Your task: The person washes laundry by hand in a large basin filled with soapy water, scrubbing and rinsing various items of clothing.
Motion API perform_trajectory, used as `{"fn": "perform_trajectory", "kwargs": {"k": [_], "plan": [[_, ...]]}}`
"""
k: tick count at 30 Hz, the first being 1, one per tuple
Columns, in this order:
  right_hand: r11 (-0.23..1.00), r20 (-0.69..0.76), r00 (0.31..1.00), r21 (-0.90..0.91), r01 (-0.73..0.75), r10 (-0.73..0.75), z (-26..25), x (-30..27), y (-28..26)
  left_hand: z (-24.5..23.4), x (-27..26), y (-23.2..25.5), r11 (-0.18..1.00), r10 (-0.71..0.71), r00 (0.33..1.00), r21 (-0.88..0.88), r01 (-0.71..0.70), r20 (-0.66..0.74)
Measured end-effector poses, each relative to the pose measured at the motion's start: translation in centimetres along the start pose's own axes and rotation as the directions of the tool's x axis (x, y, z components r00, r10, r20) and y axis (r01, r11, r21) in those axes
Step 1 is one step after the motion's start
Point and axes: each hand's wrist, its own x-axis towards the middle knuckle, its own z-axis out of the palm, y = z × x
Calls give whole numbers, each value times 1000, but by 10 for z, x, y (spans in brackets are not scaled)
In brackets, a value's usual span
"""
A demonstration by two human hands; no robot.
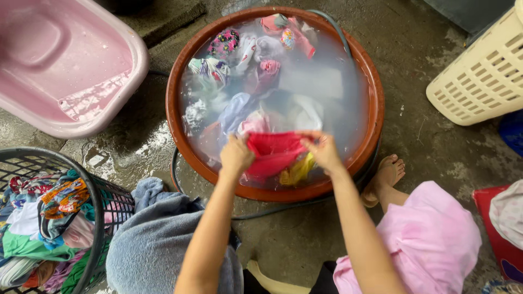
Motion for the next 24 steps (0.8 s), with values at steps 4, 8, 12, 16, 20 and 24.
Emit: {"fn": "perform_trajectory", "kwargs": {"k": [4, 8, 12, 16, 20, 24], "plan": [[969, 15, 975, 109, 221, -224, 22, -25, -150, -89, -62, 42, 874, 282, 909, -308, -376, -308], [896, 167, 916, -202, 395, -365, 53, -34, -211, -113, -83, 73, 638, 404, 856, -572, -516, -321], [767, 195, 892, -456, 451, -409, 76, -12, -129, -80, -73, 52, 664, 459, 855, -545, -512, -243], [823, 234, 971, -541, 172, -50, 86, -15, 10, -49, -76, -2, 687, 627, 768, -371, -625, -132], [685, 291, 956, -693, 224, -18, 87, -31, 72, -35, -78, -15, 748, 588, 784, -234, -621, -200], [746, 330, 942, -613, 258, -55, 80, -15, -32, -28, -68, 6, 604, 601, 740, -434, -668, -303]]}}
